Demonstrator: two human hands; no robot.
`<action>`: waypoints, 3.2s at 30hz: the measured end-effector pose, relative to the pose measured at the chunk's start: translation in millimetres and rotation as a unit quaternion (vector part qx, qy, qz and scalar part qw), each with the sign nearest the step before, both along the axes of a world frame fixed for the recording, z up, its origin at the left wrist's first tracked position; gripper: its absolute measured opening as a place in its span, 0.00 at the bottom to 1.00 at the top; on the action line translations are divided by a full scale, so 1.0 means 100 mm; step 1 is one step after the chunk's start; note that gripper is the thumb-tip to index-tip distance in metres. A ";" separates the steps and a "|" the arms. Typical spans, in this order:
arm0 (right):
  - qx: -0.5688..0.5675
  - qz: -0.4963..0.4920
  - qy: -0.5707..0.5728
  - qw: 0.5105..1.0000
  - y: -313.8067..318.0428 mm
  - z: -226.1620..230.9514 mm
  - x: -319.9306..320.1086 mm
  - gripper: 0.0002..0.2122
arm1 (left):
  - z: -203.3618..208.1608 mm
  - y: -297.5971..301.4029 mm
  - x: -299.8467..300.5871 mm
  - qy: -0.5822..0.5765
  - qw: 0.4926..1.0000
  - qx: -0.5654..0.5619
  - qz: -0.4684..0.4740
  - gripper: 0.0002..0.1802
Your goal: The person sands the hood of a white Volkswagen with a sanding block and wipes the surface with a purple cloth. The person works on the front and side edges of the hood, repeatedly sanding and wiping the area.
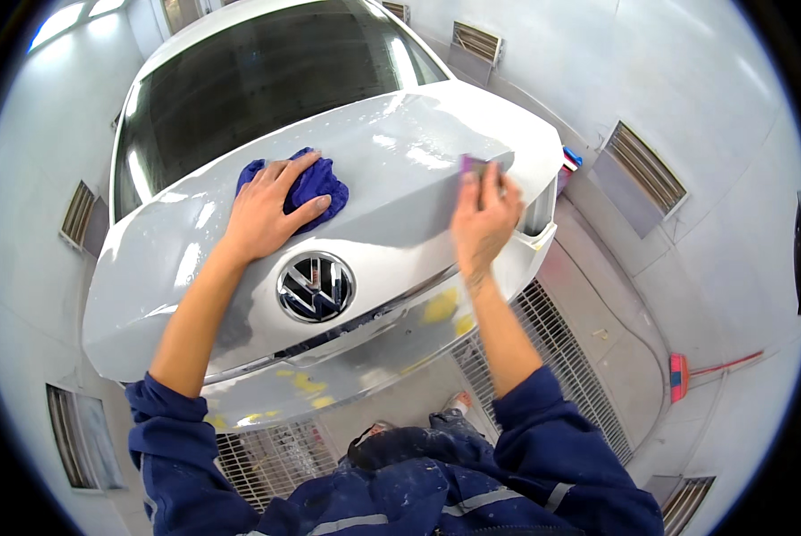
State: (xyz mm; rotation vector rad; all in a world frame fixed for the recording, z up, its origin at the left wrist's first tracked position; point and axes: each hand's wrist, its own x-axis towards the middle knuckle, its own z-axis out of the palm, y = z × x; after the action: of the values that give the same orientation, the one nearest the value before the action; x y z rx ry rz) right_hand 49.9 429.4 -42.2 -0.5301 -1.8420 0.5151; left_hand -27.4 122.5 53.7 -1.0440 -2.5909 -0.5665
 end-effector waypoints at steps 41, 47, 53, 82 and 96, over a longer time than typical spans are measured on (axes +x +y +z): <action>0.043 0.097 0.077 0.991 -0.33 0.39 -0.18 0.25 | -0.14 0.02 0.03 0.029 0.999 0.012 -0.012 0.37; 0.045 0.061 0.052 0.996 -0.80 0.25 -0.09 0.25 | -0.16 0.01 0.00 0.043 0.999 -0.006 -0.006 0.39; 0.030 0.034 0.047 0.998 0.12 0.36 -0.24 0.25 | -0.11 0.09 0.06 0.047 0.998 0.012 -0.033 0.40; 0.042 0.098 0.057 0.993 -0.80 0.18 0.09 0.22 | -0.10 0.00 0.04 0.052 0.998 -0.001 -0.022 0.40; 0.042 0.075 0.109 0.990 -0.18 0.18 -0.17 0.24 | -0.05 0.01 0.06 0.038 0.998 -0.035 -0.025 0.53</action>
State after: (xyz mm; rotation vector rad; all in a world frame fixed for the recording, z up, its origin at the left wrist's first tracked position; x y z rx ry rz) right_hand 32.8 411.6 -24.5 -0.2685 -1.6916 0.5706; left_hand -21.3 123.5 48.3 -1.1325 -2.5404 -0.4415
